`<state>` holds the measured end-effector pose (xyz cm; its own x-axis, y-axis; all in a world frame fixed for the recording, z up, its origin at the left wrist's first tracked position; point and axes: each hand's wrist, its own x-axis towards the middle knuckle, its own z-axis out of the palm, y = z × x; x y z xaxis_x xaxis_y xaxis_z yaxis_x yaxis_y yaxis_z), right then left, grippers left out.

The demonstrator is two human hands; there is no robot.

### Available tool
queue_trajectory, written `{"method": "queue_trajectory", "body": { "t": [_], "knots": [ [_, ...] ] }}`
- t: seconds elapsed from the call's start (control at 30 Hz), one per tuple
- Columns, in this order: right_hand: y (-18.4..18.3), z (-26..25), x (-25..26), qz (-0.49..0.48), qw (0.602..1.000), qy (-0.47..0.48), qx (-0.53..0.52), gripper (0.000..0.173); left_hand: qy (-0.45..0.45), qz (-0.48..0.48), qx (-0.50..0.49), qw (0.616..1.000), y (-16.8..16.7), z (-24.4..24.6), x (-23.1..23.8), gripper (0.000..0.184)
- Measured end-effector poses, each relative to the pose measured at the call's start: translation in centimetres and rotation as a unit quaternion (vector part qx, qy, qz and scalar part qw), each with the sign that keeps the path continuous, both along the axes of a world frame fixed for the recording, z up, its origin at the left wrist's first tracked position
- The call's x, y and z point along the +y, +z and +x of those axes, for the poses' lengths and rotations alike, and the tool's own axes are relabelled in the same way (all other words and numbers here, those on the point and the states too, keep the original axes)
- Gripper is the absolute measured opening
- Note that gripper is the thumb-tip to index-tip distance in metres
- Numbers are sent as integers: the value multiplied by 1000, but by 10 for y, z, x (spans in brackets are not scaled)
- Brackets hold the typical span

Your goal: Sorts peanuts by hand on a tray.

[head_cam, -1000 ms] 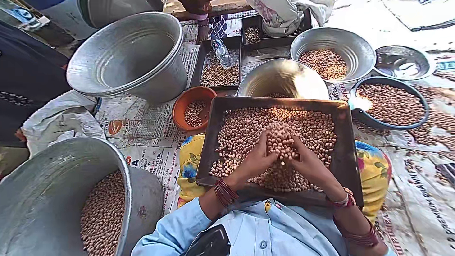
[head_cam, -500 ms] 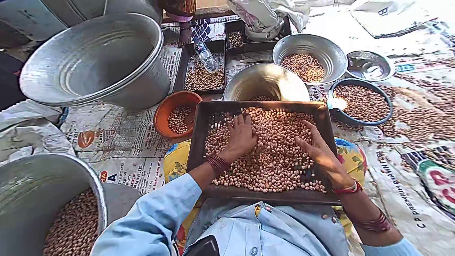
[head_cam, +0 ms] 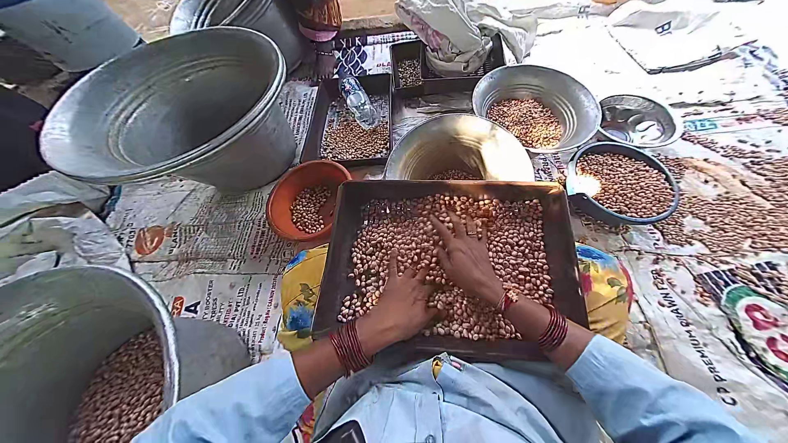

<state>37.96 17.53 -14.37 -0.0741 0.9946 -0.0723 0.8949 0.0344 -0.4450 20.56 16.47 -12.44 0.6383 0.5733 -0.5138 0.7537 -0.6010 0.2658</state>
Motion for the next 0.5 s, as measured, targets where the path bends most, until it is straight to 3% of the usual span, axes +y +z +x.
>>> {"method": "queue_trajectory", "body": {
  "t": [0.13,0.2,0.27,0.4,0.5],
  "knots": [
    [2,-12,-50,-6,990,139,-25,67,48,70,15,996,-1,-12,25,43],
    [-4,2,-81,22,984,162,-67,62,75,54,52,994,6,-10,46,44],
    [-4,23,-103,37,986,130,-96,49,111,48,37,992,3,0,65,46],
    [23,72,-89,-98,981,26,-167,70,142,39,-15,989,-2,43,59,61],
    [36,84,-40,-229,948,-37,-218,74,77,-6,-41,996,7,61,32,60]
  ]
}}
